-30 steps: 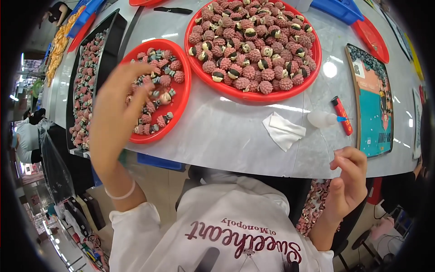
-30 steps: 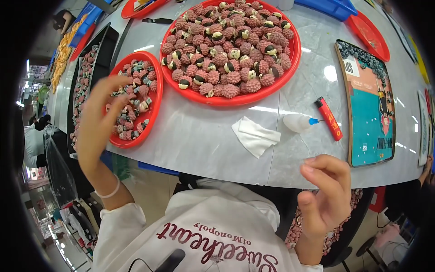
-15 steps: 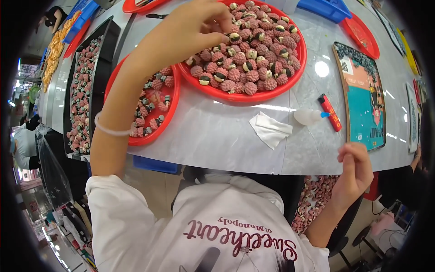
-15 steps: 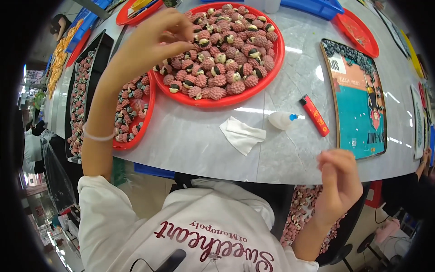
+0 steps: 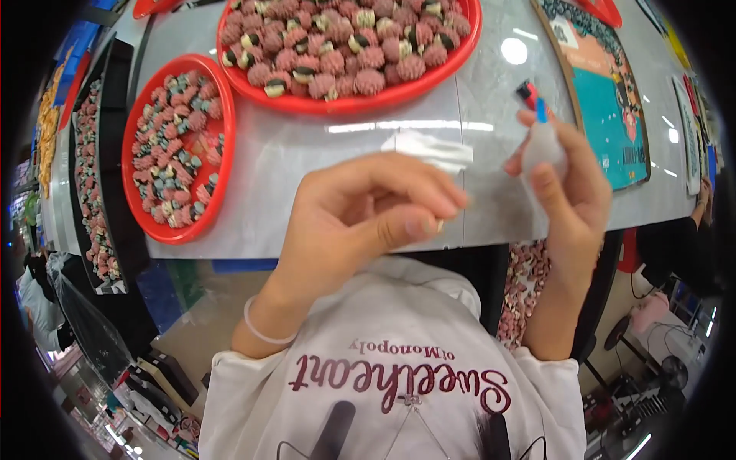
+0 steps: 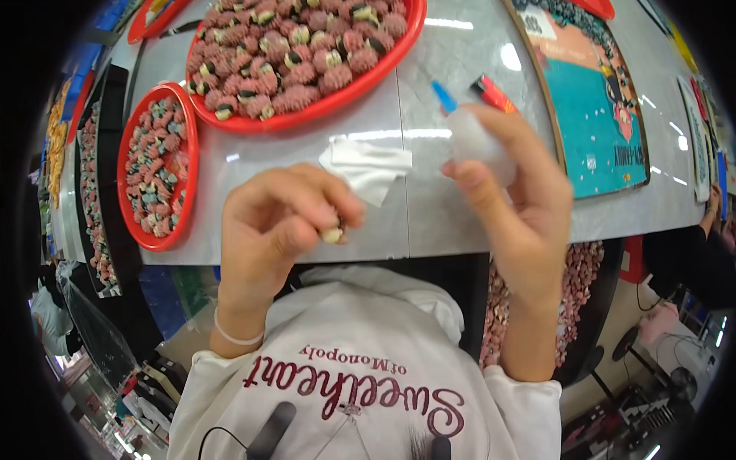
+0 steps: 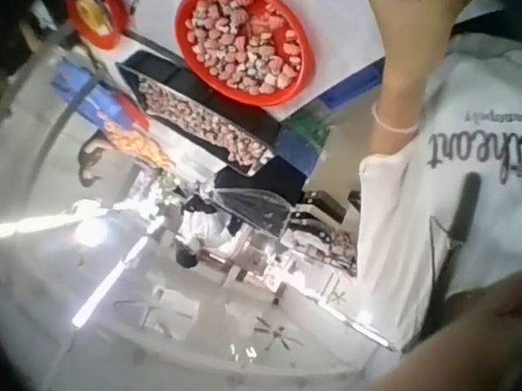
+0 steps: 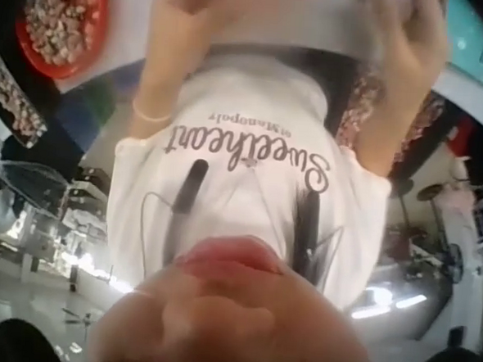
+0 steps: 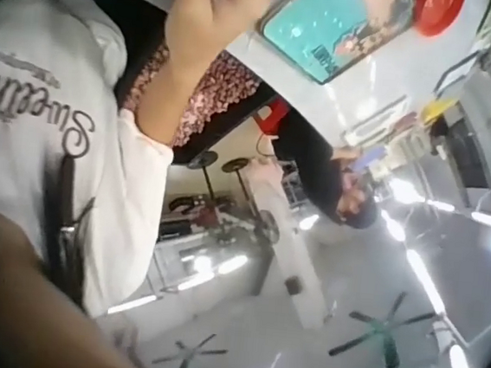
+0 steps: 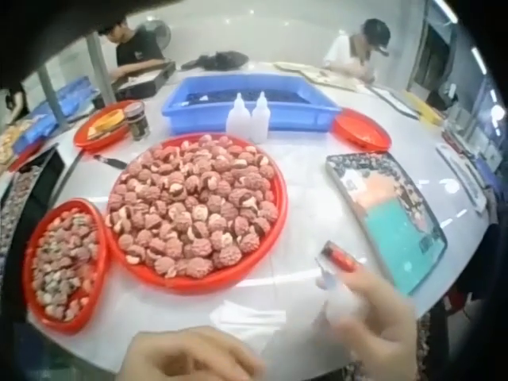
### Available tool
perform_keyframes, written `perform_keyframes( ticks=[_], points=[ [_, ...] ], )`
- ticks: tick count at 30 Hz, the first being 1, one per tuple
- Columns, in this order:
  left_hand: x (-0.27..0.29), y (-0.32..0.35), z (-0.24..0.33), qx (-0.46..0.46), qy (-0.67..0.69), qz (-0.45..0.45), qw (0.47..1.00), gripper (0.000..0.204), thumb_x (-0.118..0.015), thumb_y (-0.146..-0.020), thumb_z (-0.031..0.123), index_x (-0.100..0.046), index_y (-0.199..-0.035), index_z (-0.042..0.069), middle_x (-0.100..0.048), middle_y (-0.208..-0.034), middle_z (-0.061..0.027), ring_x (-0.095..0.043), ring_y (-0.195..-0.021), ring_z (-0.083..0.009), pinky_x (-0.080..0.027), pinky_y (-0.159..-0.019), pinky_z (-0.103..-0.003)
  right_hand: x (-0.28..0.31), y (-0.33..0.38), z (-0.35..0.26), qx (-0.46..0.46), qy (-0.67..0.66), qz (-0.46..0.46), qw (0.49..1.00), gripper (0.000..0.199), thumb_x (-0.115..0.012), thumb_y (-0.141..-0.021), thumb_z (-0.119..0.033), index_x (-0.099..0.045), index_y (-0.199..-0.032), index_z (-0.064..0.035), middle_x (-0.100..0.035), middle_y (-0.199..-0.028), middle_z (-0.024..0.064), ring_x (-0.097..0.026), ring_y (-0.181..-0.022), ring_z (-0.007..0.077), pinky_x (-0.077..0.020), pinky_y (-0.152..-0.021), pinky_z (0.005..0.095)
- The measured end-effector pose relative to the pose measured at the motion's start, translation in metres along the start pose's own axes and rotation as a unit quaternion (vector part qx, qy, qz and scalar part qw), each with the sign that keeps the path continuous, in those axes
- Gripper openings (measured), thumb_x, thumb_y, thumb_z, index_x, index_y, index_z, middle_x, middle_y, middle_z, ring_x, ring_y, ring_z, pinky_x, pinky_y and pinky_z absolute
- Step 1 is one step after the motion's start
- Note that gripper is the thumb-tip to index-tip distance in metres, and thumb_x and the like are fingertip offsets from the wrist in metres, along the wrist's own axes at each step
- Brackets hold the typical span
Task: The person assembles small figurines by taking parts from trays, applying glue with a squeeze bottle, and attaching the pieces together by hand before placing them into a tray.
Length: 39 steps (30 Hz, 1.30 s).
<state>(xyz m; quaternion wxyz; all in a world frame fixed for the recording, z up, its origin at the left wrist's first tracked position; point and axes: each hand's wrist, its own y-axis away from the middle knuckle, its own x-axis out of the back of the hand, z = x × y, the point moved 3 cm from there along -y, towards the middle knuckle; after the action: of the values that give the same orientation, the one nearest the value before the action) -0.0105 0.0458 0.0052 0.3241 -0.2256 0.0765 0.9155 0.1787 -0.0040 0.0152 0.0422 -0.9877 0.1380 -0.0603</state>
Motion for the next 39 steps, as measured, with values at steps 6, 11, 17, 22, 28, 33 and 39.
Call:
perform_keyframes(
  ticks=[6, 11, 17, 22, 28, 33, 39],
  points=[
    [0.001, -0.003, -0.019, 0.017, 0.056, 0.008, 0.998, 0.039, -0.063, -0.078, 0.033, -0.054, -0.096, 0.0, -0.056, -0.096, -0.016, -0.058, -0.077, -0.0166, -0.047, -0.062, -0.022, 0.028, 0.009, -0.022, 0.086, 0.136, 0.011, 0.987, 0.049, -0.068, -0.075, -0.029, -0.05, -0.106, 0.0047, -0.055, -0.094, 0.0143, -0.055, -0.069, 0.0139, -0.0411, -0.059, 0.0204],
    [0.0, -0.006, -0.024, 0.006, 0.049, 0.015, 0.999, 0.041, -0.063, -0.079, 0.03, -0.052, -0.106, 0.0, -0.054, -0.101, -0.0164, -0.058, -0.079, -0.0151, -0.048, -0.067, -0.022, 0.029, 0.006, -0.035, 0.125, 0.1, -0.05, 0.986, 0.051, -0.065, -0.077, -0.036, -0.048, -0.106, 0.0026, -0.055, -0.097, 0.0171, -0.054, -0.088, 0.0204, -0.043, -0.075, 0.0257],
    [0.0, -0.007, -0.025, 0.011, 0.043, 0.006, 0.999, 0.04, -0.063, -0.08, 0.026, -0.051, -0.107, 0.0, -0.053, -0.103, -0.0161, -0.059, -0.078, -0.016, -0.049, -0.069, -0.022, 0.047, 0.008, -0.023, 0.116, 0.068, -0.044, 0.99, 0.053, -0.057, -0.081, -0.042, -0.049, -0.106, 0.0034, -0.054, -0.097, 0.0184, -0.051, -0.096, 0.0237, -0.0422, -0.079, 0.0301],
    [0.001, -0.005, -0.024, 0.034, 0.053, 0.024, 0.998, 0.039, -0.065, -0.078, 0.025, -0.052, -0.105, 0.0, -0.053, -0.101, -0.0157, -0.059, -0.076, -0.0165, -0.049, -0.066, -0.021, 0.029, 0.006, -0.02, 0.136, 0.098, -0.024, 0.986, 0.052, -0.061, -0.078, -0.04, -0.051, -0.102, 0.0049, -0.054, -0.096, 0.0184, -0.053, -0.088, 0.0243, -0.0427, -0.078, 0.0334],
    [-0.001, -0.009, -0.025, 0.045, 0.033, 0.022, 0.998, 0.038, -0.067, -0.077, 0.024, -0.053, -0.101, 0.0, -0.054, -0.098, -0.0155, -0.056, -0.084, -0.0168, -0.048, -0.063, -0.02, 0.027, 0.02, -0.051, 0.234, 0.239, -0.007, 0.942, 0.049, -0.068, -0.072, -0.034, -0.053, -0.097, 0.0048, -0.057, -0.086, 0.0167, -0.049, -0.071, 0.0206, -0.0397, -0.067, 0.0326],
    [0.0, -0.009, -0.025, 0.048, 0.033, 0.031, 0.998, 0.036, -0.067, -0.077, 0.023, -0.053, -0.1, 0.0, -0.054, -0.098, -0.0153, -0.056, -0.084, -0.018, -0.047, -0.065, -0.021, 0.02, 0.023, -0.056, 0.201, 0.274, -0.033, 0.94, 0.047, -0.07, -0.07, -0.034, -0.053, -0.096, 0.0016, -0.058, -0.081, 0.0139, -0.043, -0.063, 0.0156, -0.034, -0.057, 0.0297],
    [0.001, -0.007, -0.027, 0.002, 0.092, 0.012, 0.996, 0.029, -0.063, -0.079, 0.011, -0.054, -0.1, -0.006, -0.058, -0.098, -0.0153, -0.059, -0.085, -0.0192, -0.051, -0.074, -0.028, 0.018, 0.025, -0.057, 0.221, 0.281, -0.083, 0.93, 0.046, -0.071, -0.07, -0.035, -0.053, -0.098, -0.0024, -0.056, -0.081, 0.012, -0.043, -0.062, 0.0132, -0.0332, -0.055, 0.0275]
  ],
)
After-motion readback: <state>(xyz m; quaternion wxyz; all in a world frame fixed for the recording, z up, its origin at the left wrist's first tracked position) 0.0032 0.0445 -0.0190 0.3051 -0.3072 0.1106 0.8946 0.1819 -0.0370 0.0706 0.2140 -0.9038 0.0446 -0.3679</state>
